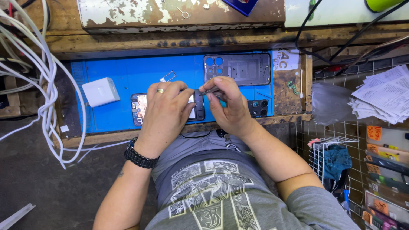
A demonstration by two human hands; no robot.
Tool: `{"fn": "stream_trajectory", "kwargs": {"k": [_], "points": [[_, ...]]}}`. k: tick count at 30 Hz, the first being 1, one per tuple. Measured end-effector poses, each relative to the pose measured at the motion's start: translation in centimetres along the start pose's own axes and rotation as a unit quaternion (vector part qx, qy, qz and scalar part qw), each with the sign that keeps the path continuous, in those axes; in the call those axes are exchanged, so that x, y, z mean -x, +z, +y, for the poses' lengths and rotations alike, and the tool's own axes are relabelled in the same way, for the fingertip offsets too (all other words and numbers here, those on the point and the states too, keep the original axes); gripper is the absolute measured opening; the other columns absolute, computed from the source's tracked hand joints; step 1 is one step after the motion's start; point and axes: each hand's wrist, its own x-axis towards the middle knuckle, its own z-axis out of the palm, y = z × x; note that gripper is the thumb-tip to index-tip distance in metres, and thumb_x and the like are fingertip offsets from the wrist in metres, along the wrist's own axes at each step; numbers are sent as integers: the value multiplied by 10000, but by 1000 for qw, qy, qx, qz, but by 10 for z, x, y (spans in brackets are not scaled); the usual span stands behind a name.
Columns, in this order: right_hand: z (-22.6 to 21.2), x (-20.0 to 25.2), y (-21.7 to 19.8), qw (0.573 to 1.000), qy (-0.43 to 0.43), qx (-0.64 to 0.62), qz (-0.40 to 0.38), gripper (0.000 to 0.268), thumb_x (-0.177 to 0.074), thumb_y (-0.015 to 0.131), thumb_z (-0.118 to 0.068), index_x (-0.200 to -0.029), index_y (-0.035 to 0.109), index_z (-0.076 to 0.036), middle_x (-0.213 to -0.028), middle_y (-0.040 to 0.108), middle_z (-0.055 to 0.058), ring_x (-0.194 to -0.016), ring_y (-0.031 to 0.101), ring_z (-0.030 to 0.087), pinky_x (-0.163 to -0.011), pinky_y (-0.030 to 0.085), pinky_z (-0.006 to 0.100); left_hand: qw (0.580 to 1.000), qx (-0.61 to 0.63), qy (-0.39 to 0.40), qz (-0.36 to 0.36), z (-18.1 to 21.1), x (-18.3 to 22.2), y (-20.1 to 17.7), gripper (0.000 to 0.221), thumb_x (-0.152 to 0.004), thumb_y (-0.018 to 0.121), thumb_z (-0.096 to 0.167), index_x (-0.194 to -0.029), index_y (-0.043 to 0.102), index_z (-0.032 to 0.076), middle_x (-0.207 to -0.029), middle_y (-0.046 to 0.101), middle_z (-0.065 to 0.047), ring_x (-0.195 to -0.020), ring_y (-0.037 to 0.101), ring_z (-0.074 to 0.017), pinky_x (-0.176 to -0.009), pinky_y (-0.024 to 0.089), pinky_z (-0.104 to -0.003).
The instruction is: The person uses a small metal tool to pry and separate the screen assembly from the smartphone's frame. They then use tweezers to carefully lift and disconnect a ribbon cable from the motherboard. The person continues to manipulate the internal components and cables with their hands and tweezers.
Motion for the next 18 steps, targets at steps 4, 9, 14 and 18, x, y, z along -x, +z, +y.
{"fn": "stream_trajectory", "kwargs": {"k": [4,9,14,18], "points": [[-1,-3,-1,999,-6,35,4,648,-1022,598,162,-1511,307,-149,-1257,574,163,-1148,658,249,-932,618,321,1000,8,0,0,-1,1,1,258,-852,778,135,-1088,712,53,-1085,645,-78,-1030,592,-279,-980,395,-459],[-1,-4,-2,989,-61,134,-4,596,-948,758,83,-1402,446,-144,-1152,587,139,-1046,627,289,-885,571,384,1000,4,0,4,-1,1,3,256,-851,779,131,-1085,710,52,-1094,646,-78,-1036,590,-285,-979,395,-460],[-2,-6,1,985,-89,149,-23,582,-936,756,101,-1395,492,-140,-1113,573,122,-998,614,289,-880,563,381,1000,10,7,13,-3,3,2,266,-852,772,123,-1098,703,51,-1115,642,-82,-1058,594,-289,-987,395,-461],[-7,-11,0,993,-63,92,-44,545,-969,686,135,-1412,497,-121,-1153,599,132,-1024,640,275,-887,566,344,1000,15,10,23,3,1,-4,256,-862,768,112,-1100,700,49,-1112,638,-88,-1055,589,-304,-995,401,-475]]}}
